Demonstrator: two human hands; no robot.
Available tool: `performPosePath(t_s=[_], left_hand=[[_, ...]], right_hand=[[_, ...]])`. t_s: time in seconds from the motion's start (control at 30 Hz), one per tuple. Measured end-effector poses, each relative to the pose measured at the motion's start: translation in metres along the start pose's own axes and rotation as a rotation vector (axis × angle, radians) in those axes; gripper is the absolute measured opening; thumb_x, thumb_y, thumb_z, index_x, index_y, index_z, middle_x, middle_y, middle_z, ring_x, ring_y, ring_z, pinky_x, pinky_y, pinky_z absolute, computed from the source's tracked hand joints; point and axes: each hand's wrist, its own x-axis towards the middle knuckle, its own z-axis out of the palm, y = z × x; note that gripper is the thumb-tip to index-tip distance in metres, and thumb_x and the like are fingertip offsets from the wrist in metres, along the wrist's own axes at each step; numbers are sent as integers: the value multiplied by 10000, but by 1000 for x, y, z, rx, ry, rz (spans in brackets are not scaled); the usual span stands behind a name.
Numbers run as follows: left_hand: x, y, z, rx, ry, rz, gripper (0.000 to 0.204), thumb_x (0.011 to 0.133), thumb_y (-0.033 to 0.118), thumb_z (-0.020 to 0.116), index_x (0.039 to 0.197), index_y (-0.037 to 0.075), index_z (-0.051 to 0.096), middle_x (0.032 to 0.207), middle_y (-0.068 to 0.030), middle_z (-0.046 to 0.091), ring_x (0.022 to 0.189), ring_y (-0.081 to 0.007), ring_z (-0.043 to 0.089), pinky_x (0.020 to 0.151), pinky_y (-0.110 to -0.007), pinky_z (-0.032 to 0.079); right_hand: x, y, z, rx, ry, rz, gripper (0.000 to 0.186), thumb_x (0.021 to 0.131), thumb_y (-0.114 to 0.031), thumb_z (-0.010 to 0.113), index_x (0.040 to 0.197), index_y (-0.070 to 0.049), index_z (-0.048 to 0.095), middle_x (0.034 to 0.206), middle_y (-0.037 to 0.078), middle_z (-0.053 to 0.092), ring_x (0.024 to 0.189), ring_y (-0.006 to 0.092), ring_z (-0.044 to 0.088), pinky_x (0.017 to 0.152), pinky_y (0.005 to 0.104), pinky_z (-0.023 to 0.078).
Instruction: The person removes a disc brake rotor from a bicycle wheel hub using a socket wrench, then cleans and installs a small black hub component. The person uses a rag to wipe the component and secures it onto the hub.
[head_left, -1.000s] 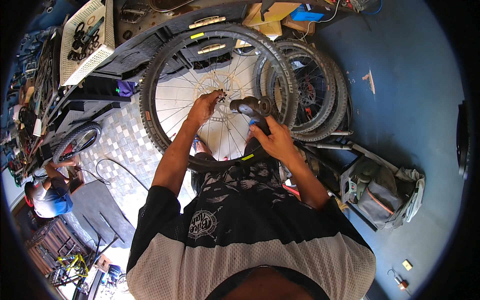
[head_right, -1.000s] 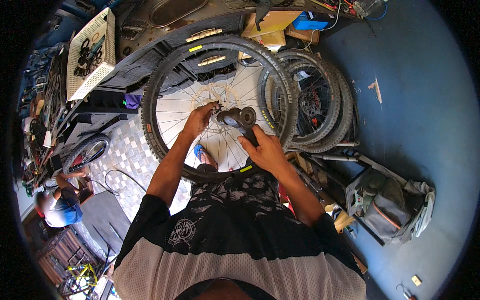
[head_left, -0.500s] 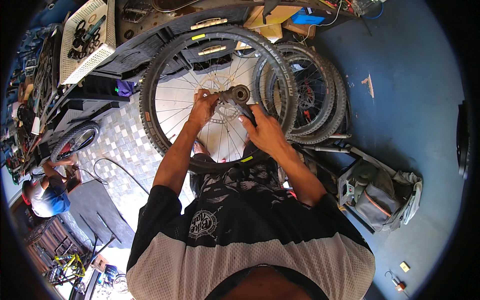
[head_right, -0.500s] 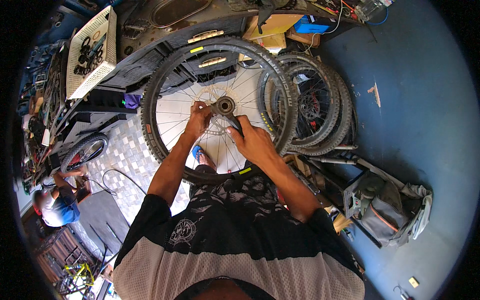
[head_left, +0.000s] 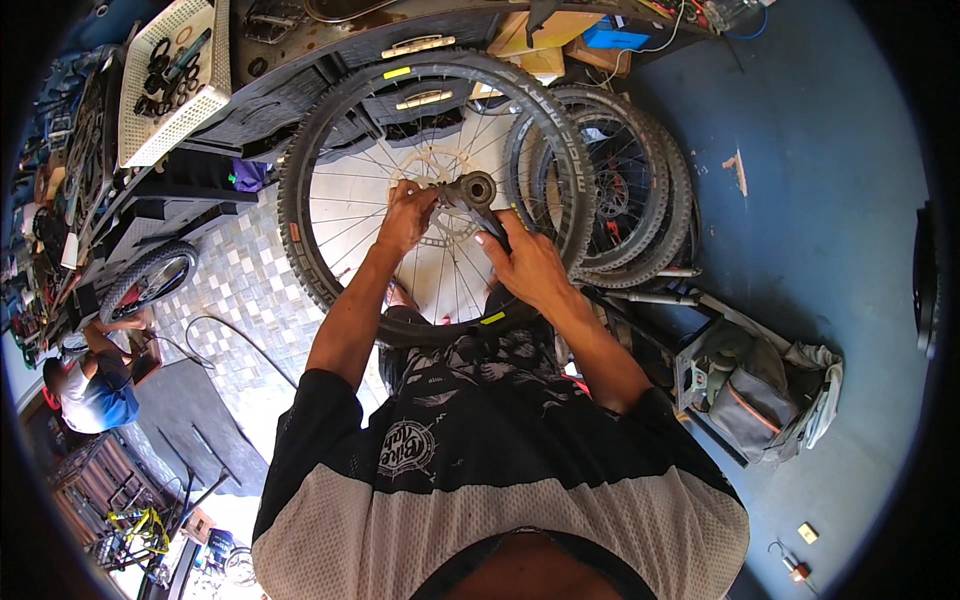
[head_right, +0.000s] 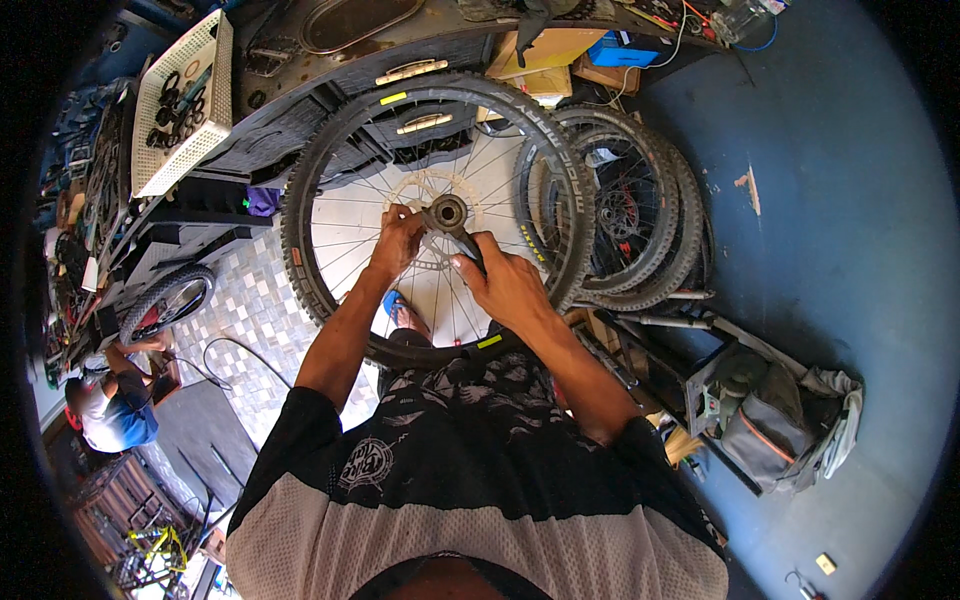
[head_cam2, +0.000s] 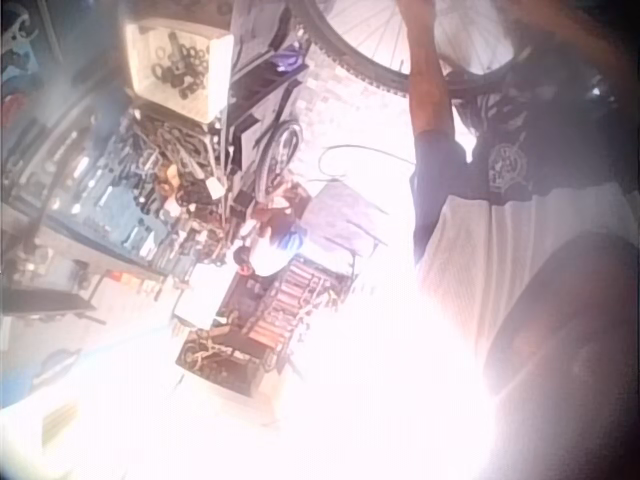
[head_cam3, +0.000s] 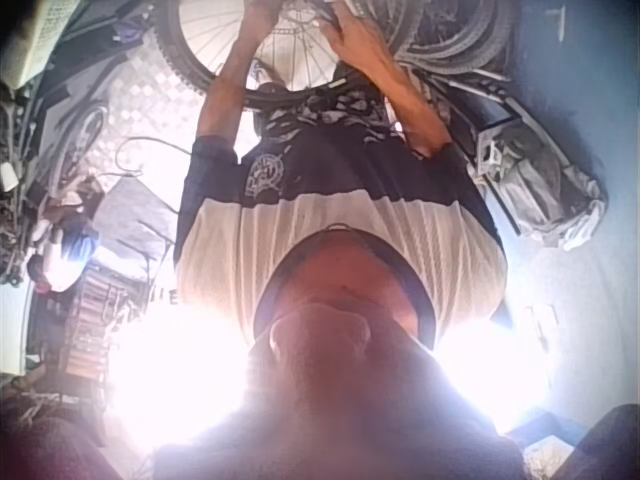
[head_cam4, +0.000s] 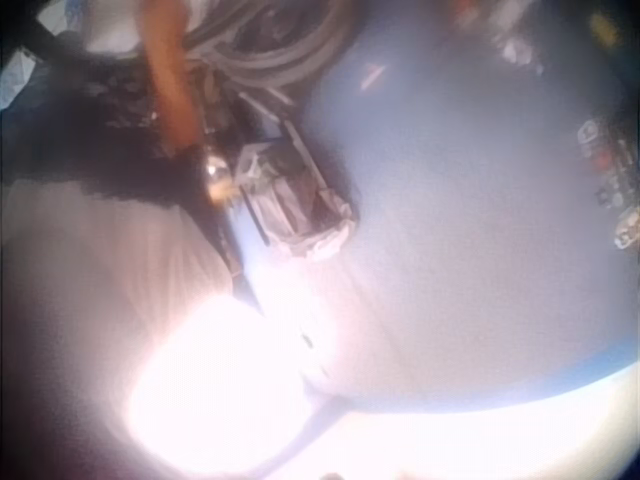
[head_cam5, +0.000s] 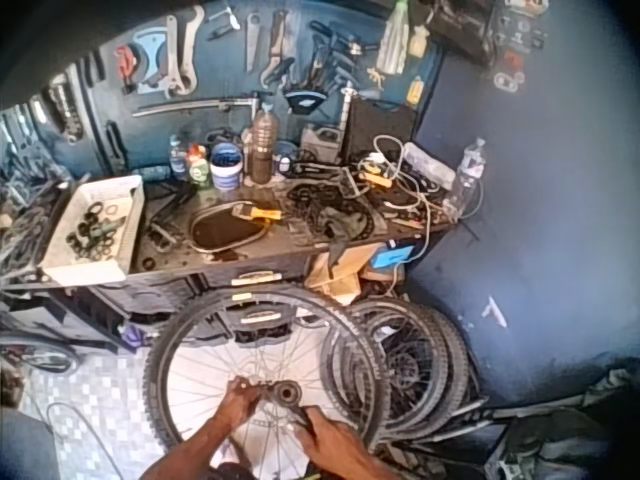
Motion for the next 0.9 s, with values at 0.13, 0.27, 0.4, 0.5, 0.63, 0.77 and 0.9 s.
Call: performPosePath(t_s=[0.13, 0.27, 0.4, 0.5, 0.63, 0.77, 0.9], left_hand=[[-2, 1, 2, -29, 13, -41, 287, 882, 69, 722, 1167, 92, 701, 1056, -50, 744, 1044, -289, 548, 956, -427, 417], [-2, 0, 2, -11, 41, 12, 203, 867, 59, 710, 1066, 92, 690, 999, -45, 733, 1033, -285, 545, 940, -429, 411], [-1, -2, 2, 12, 27, 25, 131, 853, 46, 699, 973, 93, 675, 938, -44, 713, 1022, -280, 544, 924, -427, 405], [-1, -2, 3, 13, 22, 17, 115, 850, 43, 699, 951, 93, 677, 917, -49, 701, 1022, -280, 546, 917, -429, 404], [-1, -2, 4, 10, -11, -41, 129, 846, 31, 704, 957, 92, 682, 913, -56, 695, 1021, -283, 548, 911, -434, 404], [-1, -3, 5, -8, 42, 7, 206, 864, 55, 720, 1063, 109, 717, 924, -61, 698, 1015, -285, 552, 914, -437, 401], [-4, -1, 7, -81, 209, 75, 293, 890, 102, 730, 1179, 149, 730, 969, -48, 713, 1005, -276, 555, 920, -433, 398]], right_hand=[[2, 3, 5, -106, 11, -30, 376, 1034, -360, 569, 1221, -43, 489, 732, 255, 683, 704, 492, 678, 632, 581, 513], [7, 6, 15, -265, 71, -101, 355, 1038, -354, 562, 1197, -45, 490, 753, 248, 696, 692, 475, 687, 612, 567, 529], [15, 11, 27, -333, 85, -122, 337, 1046, -353, 542, 1180, -49, 485, 783, 244, 708, 693, 478, 688, 621, 573, 536], [21, 18, 35, -383, 5, -60, 334, 1055, -358, 516, 1182, -51, 478, 797, 248, 712, 705, 482, 689, 645, 586, 537], [28, 14, 33, -397, -32, -31, 358, 1035, -343, 559, 1233, -51, 498, 739, 243, 694, 684, 466, 689, 626, 568, 532], [18, -23, 1, -338, 77, -126, 351, 1027, -317, 581, 1221, -33, 510, 730, 221, 697, 675, 455, 690, 617, 560, 536], [-22, -52, -36, 31, 185, -275, 323, 1032, -289, 575, 1211, -26, 517, 821, 256, 710, 704, 480, 695, 705, 583, 546]])
